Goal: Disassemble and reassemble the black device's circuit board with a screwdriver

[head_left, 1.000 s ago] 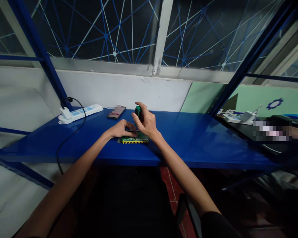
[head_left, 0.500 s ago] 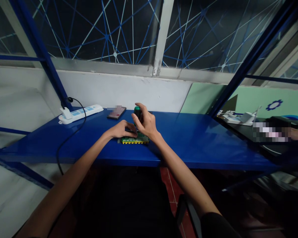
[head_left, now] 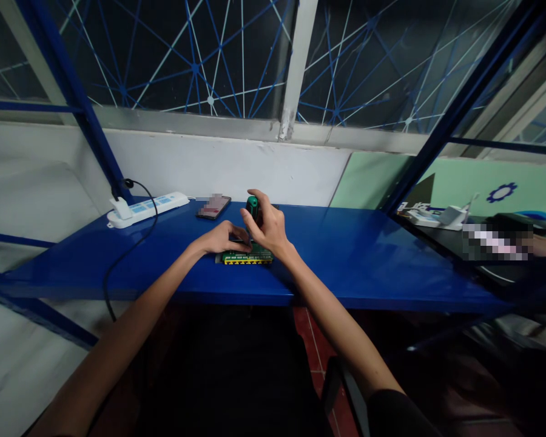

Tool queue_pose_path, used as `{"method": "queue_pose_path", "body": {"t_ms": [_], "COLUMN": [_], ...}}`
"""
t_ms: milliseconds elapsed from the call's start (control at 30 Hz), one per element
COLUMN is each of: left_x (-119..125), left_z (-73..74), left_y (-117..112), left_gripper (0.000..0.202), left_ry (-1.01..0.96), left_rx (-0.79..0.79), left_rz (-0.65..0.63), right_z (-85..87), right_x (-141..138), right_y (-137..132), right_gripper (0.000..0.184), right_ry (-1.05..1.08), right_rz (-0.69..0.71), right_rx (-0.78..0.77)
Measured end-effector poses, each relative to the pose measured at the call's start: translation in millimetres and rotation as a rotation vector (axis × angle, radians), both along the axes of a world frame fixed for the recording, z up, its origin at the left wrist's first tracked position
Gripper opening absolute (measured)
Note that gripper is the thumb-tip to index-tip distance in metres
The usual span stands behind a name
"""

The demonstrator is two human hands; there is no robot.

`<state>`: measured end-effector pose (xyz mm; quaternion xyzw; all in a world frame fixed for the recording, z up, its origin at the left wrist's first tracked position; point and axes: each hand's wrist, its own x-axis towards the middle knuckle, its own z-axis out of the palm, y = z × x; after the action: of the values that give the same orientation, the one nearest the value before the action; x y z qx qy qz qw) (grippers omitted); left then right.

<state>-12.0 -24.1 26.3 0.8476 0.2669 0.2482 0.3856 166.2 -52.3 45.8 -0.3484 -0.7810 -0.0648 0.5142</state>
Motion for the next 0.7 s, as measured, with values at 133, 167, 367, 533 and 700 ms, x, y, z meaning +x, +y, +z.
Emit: {"method": "queue_pose_path", "body": {"t_ms": [133, 167, 367, 533, 700], "left_x": [0.0, 0.3, 1.6, 1.4, 0.6], "left_z": [-0.4, -0.3, 0.7, 0.9, 0.5], "left_y": [0.2, -0.1, -1.8, -2.0, -1.5], "left_gripper": [0.023, 0.023, 0.025, 0.024, 0.024], "left_ry": [0.013, 0.017, -0.001, -0.002, 0.004], "left_rx": [0.007, 0.008, 0.026, 0.029, 0.039], "left_rz": [0.004, 0.013, 0.041, 0.038, 0.019], "right_z": [0.2, 0.2, 0.3, -1.3, -2.4], "right_x": [0.0, 0.0, -0.2, 0.3, 1.1], "right_y": [0.4, 0.6, 0.4, 1.2, 2.4], "right_gripper": [0.044, 0.044, 0.044, 0.044, 0.043], "right_ry": [-0.010, -0.013, -0.011, 0.001, 0.001], "right_rz": [-0.004, -0.007, -0.004, 0.006, 0.008], "right_rx": [0.000, -0.001, 0.001, 0.000, -0.022]}}
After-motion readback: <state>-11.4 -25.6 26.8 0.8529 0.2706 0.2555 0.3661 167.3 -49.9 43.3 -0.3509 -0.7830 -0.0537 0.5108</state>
